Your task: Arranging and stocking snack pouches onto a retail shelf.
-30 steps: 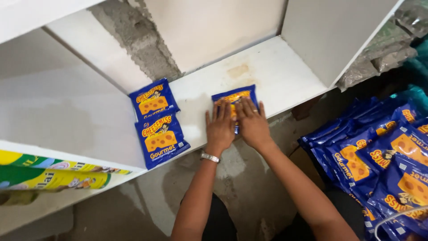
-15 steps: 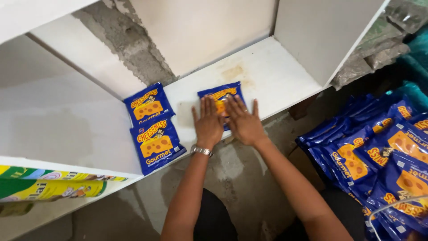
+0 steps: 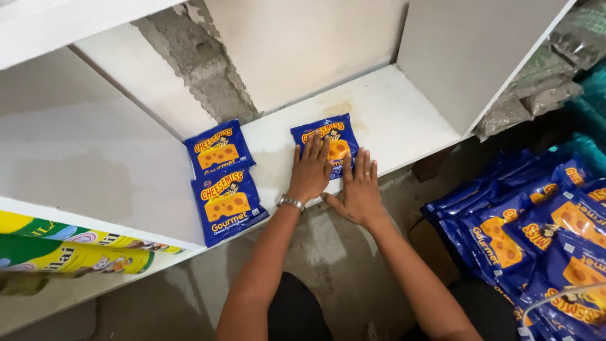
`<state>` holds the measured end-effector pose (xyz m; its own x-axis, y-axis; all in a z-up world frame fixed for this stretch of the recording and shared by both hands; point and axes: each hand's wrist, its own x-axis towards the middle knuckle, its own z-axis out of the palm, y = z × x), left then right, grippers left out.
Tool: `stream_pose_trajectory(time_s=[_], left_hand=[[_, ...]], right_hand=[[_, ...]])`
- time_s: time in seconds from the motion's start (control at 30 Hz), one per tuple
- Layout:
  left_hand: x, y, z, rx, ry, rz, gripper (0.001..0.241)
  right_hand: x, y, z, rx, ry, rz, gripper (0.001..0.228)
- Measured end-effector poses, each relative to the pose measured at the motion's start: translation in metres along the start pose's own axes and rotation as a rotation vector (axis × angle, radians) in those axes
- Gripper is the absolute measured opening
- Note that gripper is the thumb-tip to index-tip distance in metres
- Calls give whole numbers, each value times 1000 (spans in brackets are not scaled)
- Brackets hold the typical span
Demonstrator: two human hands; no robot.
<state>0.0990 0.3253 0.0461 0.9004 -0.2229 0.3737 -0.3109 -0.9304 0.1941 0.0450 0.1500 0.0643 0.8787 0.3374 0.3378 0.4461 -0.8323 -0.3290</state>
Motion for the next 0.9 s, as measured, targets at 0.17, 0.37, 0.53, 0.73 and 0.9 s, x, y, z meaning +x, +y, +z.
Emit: stream_pose_trajectory(time_s=[0.17, 0.37, 0.53, 0.73, 0.9], left_hand=[[7, -22, -13, 49, -137, -102, 67], [5, -87, -21, 172, -99, -202, 66], [16, -117, -31, 201, -225, -279, 65], [22, -132, -40, 227, -248, -398, 65], [24, -141, -47, 169, -274, -436, 69]], right_hand=[[6, -1, -6, 15, -86, -90, 115], [20, -32, -17, -100, -242, -137, 102], [36, -52, -13, -95, -274, -135, 106], [37, -49, -12, -100, -255, -139, 101], [39, -52, -15, -98, -310, -95, 99]])
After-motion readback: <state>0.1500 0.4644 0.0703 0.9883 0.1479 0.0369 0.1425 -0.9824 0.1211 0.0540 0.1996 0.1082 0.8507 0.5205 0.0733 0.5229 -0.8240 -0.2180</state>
